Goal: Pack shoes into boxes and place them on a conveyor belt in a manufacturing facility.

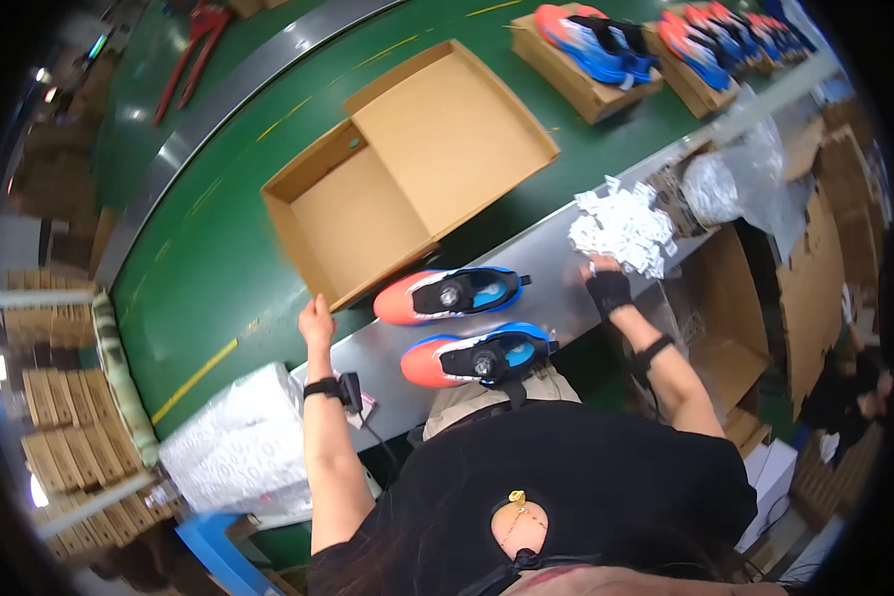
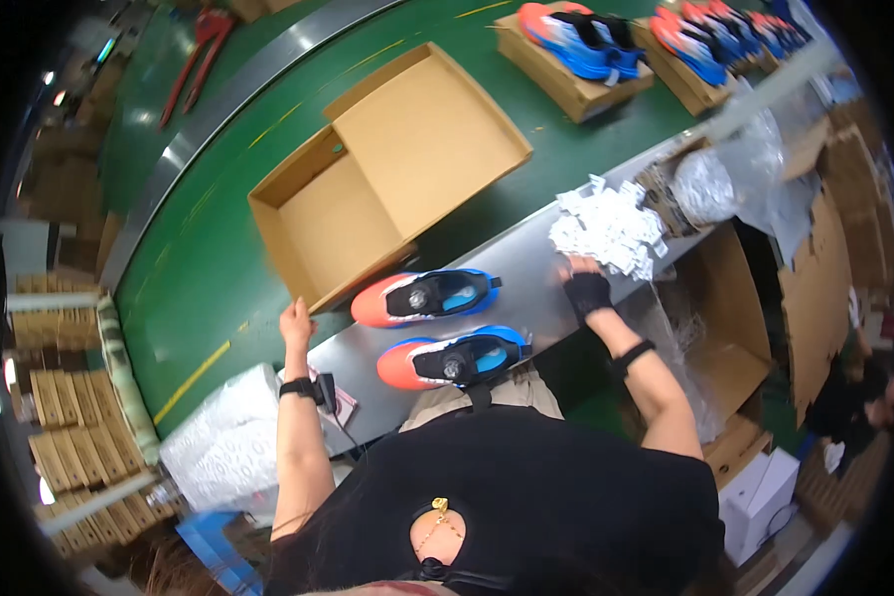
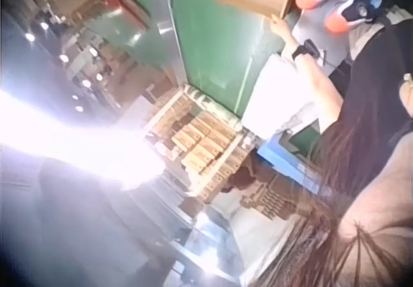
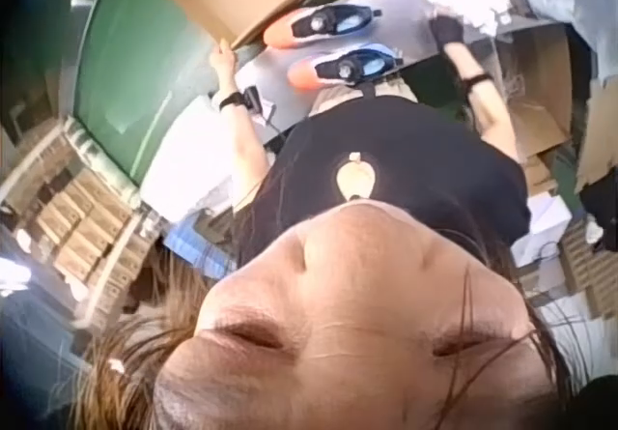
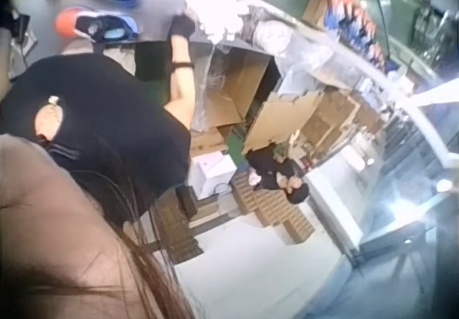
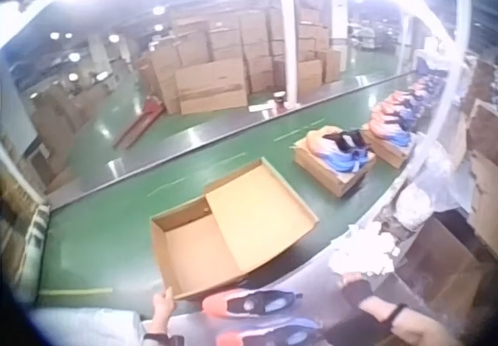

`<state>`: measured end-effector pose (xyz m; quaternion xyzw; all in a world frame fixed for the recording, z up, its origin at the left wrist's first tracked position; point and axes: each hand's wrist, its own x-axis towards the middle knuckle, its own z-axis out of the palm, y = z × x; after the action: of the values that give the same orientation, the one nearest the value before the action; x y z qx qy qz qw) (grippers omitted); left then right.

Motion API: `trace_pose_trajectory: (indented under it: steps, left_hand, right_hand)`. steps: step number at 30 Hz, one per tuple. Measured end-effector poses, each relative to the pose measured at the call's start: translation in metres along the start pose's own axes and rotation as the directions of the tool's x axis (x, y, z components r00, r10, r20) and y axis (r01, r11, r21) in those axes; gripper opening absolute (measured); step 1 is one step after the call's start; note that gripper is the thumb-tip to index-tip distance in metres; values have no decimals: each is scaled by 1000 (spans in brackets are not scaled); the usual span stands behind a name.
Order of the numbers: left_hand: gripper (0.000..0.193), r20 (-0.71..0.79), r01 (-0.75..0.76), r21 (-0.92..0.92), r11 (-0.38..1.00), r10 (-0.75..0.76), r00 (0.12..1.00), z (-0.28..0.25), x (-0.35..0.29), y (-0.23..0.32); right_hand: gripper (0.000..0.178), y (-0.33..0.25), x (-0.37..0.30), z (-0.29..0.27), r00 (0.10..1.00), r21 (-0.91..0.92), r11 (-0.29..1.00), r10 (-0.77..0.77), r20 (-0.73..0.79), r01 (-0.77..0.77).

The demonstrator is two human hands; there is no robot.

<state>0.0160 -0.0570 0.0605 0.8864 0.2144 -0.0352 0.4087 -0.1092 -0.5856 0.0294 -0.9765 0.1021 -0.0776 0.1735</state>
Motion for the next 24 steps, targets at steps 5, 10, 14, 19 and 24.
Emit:
trace_pose_trajectory:
  steps: [5, 10, 14, 19, 24]
  left_hand:
    - [35, 28, -164, 241, 957, 162, 986, 1, 7, -20]
    - [42, 65, 18, -56, 998, -15, 998, 14, -39, 8]
    - [42, -209, -77, -154, 985, 44, 977, -38, -59, -13]
    - [38, -729, 51, -20, 998, -49, 683, -120, -96, -133]
    - [60, -530, 592, 232, 772, -409, 742, -152, -152, -212]
  right_hand:
    - [13, -1, -32, 16, 997, 104, 994, -30, 69, 22]
    - [10, -114, 46, -34, 949, 303, 909, -227, -216, 287]
    - [23, -229, 105, -30, 835, 366, 751, -501, -226, 550]
    - [37, -302, 104, 31, 552, 136, 695, -660, 510, 706]
    - [52, -330, 71, 23, 420, 207, 651, -667, 616, 730]
